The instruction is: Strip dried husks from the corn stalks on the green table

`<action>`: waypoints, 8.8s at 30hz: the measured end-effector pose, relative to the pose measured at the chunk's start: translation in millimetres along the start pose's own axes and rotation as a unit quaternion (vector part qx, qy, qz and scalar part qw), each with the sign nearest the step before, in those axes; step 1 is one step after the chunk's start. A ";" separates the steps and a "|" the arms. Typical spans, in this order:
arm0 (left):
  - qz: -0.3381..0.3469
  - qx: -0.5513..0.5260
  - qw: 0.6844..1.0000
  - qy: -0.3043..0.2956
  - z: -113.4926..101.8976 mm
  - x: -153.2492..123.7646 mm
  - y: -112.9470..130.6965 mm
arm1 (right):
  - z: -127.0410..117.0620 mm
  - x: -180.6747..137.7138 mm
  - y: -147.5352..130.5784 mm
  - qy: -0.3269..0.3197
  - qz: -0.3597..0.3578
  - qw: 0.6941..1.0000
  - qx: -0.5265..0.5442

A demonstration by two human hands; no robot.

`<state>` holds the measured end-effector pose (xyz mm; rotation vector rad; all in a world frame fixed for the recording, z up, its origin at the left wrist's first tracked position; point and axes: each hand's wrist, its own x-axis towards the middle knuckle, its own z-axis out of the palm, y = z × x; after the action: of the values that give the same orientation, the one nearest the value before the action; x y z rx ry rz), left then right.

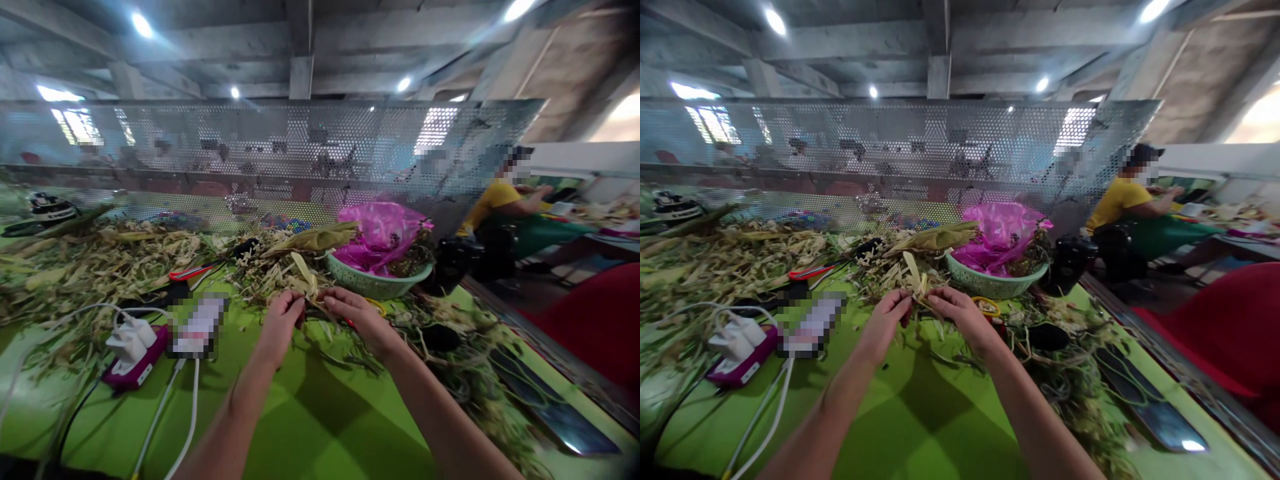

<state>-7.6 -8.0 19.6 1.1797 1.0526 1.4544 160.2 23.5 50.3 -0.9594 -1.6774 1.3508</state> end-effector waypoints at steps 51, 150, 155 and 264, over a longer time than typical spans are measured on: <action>-0.037 -0.012 0.998 -0.045 5.9 -0.9 -11.5 | 3.6 -2.6 -1.5 0.111 -0.177 0.929 -0.307; 0.012 0.139 0.968 -0.206 7.2 -5.8 -9.9 | 9.4 -1.4 7.2 0.067 -0.017 0.994 0.083; 0.017 0.147 0.964 -0.222 6.9 -7.8 -6.5 | 16.2 -1.2 11.0 0.100 -0.024 0.992 0.077; -0.049 0.082 0.988 -0.121 12.5 -9.9 -6.0 | 17.2 -3.1 2.5 0.110 -0.257 0.922 -0.270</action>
<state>6.4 -16.0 14.2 1.3628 1.0592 1.1332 146.3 14.0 45.0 -0.8348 -1.9784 0.4215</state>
